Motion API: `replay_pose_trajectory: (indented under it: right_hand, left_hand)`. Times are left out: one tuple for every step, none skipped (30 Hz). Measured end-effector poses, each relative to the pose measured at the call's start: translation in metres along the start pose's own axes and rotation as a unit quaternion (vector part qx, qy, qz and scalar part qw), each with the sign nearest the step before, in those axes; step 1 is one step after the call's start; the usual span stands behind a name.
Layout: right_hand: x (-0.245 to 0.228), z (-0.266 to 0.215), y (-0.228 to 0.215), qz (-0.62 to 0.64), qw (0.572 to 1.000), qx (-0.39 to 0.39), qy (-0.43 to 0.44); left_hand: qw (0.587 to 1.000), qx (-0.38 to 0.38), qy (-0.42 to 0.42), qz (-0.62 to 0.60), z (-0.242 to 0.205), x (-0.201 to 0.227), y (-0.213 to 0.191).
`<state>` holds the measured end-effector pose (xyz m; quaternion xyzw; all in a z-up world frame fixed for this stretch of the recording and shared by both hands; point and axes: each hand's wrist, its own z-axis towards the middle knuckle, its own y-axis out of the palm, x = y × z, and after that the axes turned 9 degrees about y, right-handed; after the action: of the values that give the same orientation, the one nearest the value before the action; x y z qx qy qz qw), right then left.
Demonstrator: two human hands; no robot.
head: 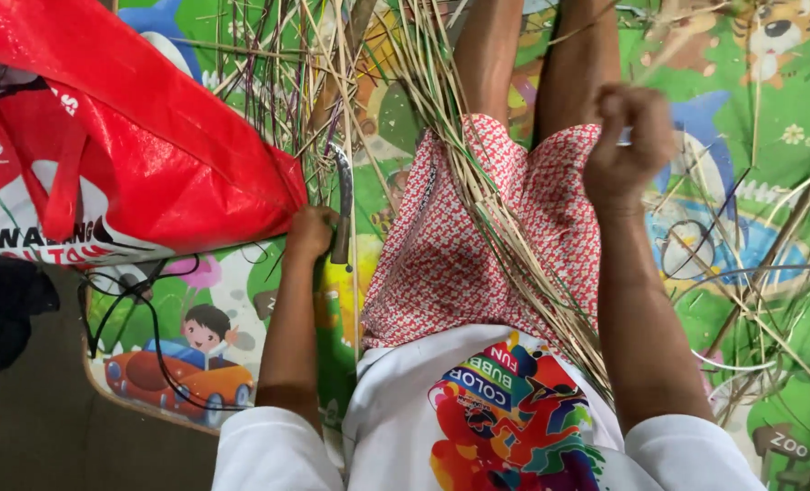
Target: Bundling and weaving thin wooden sticks together using a green cord to shape a handle.
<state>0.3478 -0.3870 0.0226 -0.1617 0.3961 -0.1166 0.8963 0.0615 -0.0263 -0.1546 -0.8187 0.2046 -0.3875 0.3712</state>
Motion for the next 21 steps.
replay_pose_trajectory:
  right_hand:
    - [0.01, -0.011, 0.007, 0.002, 1.0, -0.001, 0.0]
    - [0.019, -0.024, 0.015, -0.003, 0.999, -0.05, 0.018]
    - [0.027, -0.036, 0.022, -0.009, 0.994, -0.099, 0.034]
    - [0.033, -0.047, 0.024, -0.007, 0.994, -0.099, 0.033]
    - [0.038, -0.056, 0.026, -0.005, 0.988, -0.137, 0.067]
    - [0.044, -0.065, 0.027, -0.004, 0.98, -0.173, 0.1]
    - [0.046, -0.068, 0.027, -0.003, 0.98, -0.172, 0.1]
    - [0.049, -0.073, 0.027, 0.001, 0.979, -0.16, 0.123]
    - [0.052, -0.078, 0.026, 0.005, 0.978, -0.148, 0.147]
    - [0.053, -0.079, 0.027, 0.005, 0.978, -0.147, 0.148]
    - [0.053, -0.08, 0.029, 0.006, 0.976, -0.153, 0.152]
    - [0.055, -0.08, 0.03, 0.007, 0.975, -0.158, 0.156]
    - [0.054, -0.083, 0.028, 0.007, 0.975, -0.156, 0.157]
    - [0.054, -0.083, 0.029, -0.002, 0.975, -0.159, 0.154]
    - [0.054, -0.083, 0.03, -0.01, 0.975, -0.161, 0.152]
    - [0.056, -0.084, 0.03, -0.008, 0.976, -0.159, 0.151]
    - [0.059, -0.086, 0.031, -0.01, 0.974, -0.164, 0.153]
    - [0.062, -0.089, 0.029, -0.014, 0.973, -0.169, 0.158]
    - [0.06, -0.087, 0.03, -0.013, 0.973, -0.167, 0.159]
    - [0.058, -0.086, 0.029, -0.01, 0.973, -0.167, 0.158]
    - [0.056, -0.086, 0.027, -0.006, 0.973, -0.166, 0.158]
  left_hand:
    - [1.0, 0.0, -0.002, 0.0, -0.001, 0.002, 0.001]
    - [0.997, 0.002, -0.009, 0.076, -0.005, 0.003, 0.001]
    - [0.988, 0.004, -0.016, 0.151, -0.009, 0.004, 0.002]
    - [0.988, 0.006, -0.017, 0.152, -0.004, -0.003, 0.013]
    - [0.984, 0.021, -0.047, 0.168, 0.0, -0.009, 0.024]
    - [0.979, 0.036, -0.076, 0.184, 0.006, -0.014, 0.035]
    - [0.979, 0.037, -0.075, 0.185, 0.002, -0.001, 0.029]
    - [0.98, 0.028, -0.097, 0.17, -0.002, 0.012, 0.024]
    - [0.981, 0.02, -0.119, 0.155, -0.007, 0.024, 0.02]
    - [0.981, 0.019, -0.118, 0.156, 0.0, 0.018, 0.027]
    - [0.981, 0.033, -0.137, 0.136, 0.007, 0.012, 0.035]
    - [0.98, 0.046, -0.156, 0.116, 0.015, 0.006, 0.043]
    - [0.98, 0.046, -0.154, 0.117, 0.012, 0.009, 0.043]
    - [0.98, 0.055, -0.165, 0.095, 0.012, 0.012, 0.041]
    - [0.98, 0.063, -0.176, 0.072, 0.011, 0.015, 0.039]
    - [0.979, 0.067, -0.176, 0.073, 0.011, 0.012, 0.038]
    - [0.979, 0.061, -0.185, 0.059, 0.012, 0.01, 0.038]
    - [0.979, 0.052, -0.194, 0.046, 0.013, 0.008, 0.039]
    - [0.979, 0.051, -0.193, 0.048, 0.015, -0.003, 0.038]
    - [0.984, 0.036, -0.172, 0.023, 0.016, -0.014, 0.041]
    - [0.988, 0.021, -0.152, -0.002, 0.016, -0.024, 0.044]
